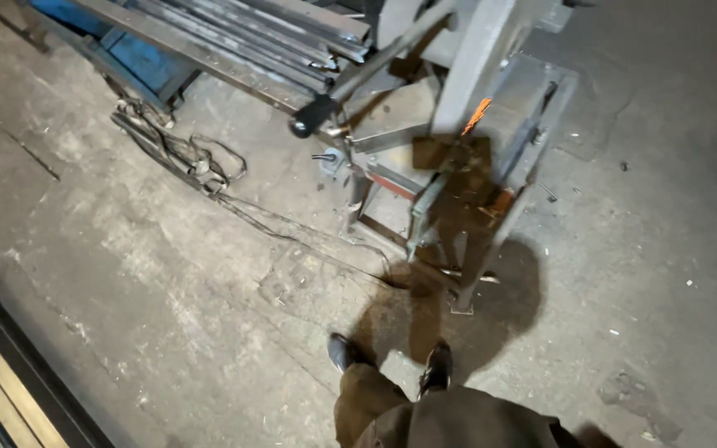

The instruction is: Measure and cut metal bars to size using a metal chop saw.

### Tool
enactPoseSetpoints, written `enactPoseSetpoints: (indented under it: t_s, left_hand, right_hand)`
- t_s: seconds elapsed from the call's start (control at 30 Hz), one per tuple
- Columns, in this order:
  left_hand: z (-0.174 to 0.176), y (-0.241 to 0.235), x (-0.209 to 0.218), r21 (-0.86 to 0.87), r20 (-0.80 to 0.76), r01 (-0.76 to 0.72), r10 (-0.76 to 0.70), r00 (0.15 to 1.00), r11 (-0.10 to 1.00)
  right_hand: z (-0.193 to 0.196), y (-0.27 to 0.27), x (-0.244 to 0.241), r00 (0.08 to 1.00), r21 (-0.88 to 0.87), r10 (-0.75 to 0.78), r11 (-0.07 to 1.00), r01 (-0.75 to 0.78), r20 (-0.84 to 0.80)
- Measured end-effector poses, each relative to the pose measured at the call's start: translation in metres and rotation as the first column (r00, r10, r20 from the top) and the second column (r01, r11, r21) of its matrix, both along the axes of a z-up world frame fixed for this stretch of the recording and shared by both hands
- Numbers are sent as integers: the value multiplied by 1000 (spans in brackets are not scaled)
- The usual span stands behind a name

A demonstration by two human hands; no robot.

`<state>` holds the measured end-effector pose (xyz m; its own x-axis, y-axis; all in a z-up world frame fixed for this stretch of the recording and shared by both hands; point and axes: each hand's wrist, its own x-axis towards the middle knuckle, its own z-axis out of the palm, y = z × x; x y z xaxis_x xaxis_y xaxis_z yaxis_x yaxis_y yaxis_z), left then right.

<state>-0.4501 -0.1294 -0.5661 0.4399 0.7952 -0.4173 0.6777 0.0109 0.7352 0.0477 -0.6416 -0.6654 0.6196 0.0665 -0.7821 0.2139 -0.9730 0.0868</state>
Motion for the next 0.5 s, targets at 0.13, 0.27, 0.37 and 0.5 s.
enactPoseSetpoints:
  t_s: [0.13,0.27,0.37,0.5]
  left_hand:
    - [1,-54,-38,35,-17,88,-88,996,995]
    - [-7,-48,-57,78,-45,166,-163,986,983]
    - [-20,-6,-84,135,-85,184,-173,981,974]
    - [-38,70,-88,189,-150,221,-194,969,957]
  right_hand:
    - [24,0,3,989,-35,-142,989,141,-44]
    - [43,8,-11,973,-53,-221,975,217,-72]
    - [44,51,-29,958,-49,-260,965,256,-118]
    - [43,92,-73,915,-80,-353,935,344,-196]
